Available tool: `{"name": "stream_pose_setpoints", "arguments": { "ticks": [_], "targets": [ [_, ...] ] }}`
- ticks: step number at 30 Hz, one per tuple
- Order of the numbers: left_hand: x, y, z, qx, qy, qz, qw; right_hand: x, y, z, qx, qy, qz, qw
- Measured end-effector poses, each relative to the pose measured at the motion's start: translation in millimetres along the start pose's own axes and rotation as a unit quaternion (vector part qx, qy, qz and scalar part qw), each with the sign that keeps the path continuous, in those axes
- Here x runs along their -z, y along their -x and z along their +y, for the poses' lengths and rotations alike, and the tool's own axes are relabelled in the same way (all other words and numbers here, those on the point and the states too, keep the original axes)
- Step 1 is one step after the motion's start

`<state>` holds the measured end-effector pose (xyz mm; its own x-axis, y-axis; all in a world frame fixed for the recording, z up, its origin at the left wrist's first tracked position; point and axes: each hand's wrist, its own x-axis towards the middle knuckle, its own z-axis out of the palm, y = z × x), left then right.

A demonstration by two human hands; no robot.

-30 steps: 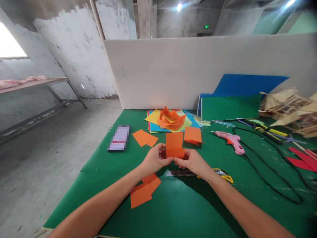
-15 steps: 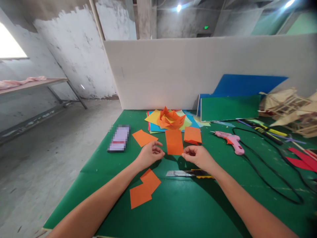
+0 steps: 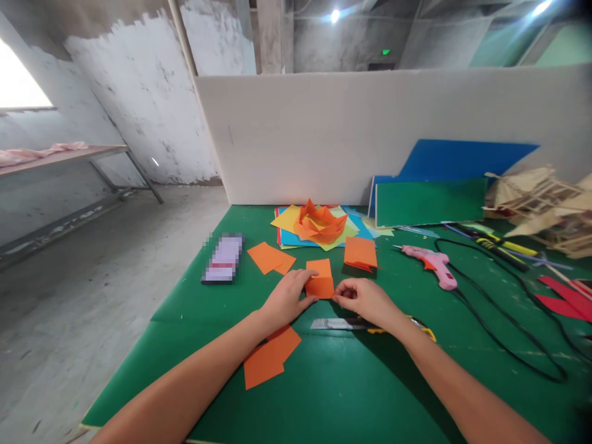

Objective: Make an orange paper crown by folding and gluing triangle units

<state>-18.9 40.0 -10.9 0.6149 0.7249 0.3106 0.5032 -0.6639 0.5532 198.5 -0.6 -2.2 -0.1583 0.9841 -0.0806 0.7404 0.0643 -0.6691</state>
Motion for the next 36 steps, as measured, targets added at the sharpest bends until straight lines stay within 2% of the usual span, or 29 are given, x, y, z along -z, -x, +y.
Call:
{"name": "stream_pose_setpoints", "arguments": {
  "ticks": [4, 8, 13, 16, 19, 23, 25, 31, 36],
  "targets": [
    [2.5, -2, -2, 0.04, -0.001, 0.012, 0.999, 17, 8, 1, 0.038, 0.003, -0.045, 0.998],
    [5.6, -3, -2, 0.068, -0.003, 0.019, 0.997, 38, 20, 3, 0.113, 0.015, -0.15, 0.982],
    [4.5, -2, -2, 0.056, 0.002, 0.017, 0.998, 52, 25, 11, 0.093, 0.038, -0.18, 0.978],
    [4.2, -1, -1, 0.053, 0.001, 0.021, 0.998, 56, 24, 15, 0.087, 0.017, -0.191, 0.978],
    [4.8, -1, -1, 0.056, 0.004, 0.023, 0.998, 60, 22, 17, 0.088, -0.008, -0.141, 0.986],
    [5.1, 0, -1, 0.059, 0.003, 0.023, 0.998, 57, 17, 19, 0.072, 0.024, 0.032, 0.997],
    [4.6, 1, -2, 0.059, 0.003, 0.023, 0.998, 51, 14, 19, 0.065, 0.065, 0.081, 0.992],
    [3.2, 2, 0, 0.031, 0.008, 0.029, 0.999, 31, 6, 15, 0.114, 0.126, 0.067, 0.983],
    [7.0, 2, 5, -0.02, -0.019, 0.051, 0.998, 29, 4, 17, 0.136, 0.131, 0.041, 0.981]
  ]
}}
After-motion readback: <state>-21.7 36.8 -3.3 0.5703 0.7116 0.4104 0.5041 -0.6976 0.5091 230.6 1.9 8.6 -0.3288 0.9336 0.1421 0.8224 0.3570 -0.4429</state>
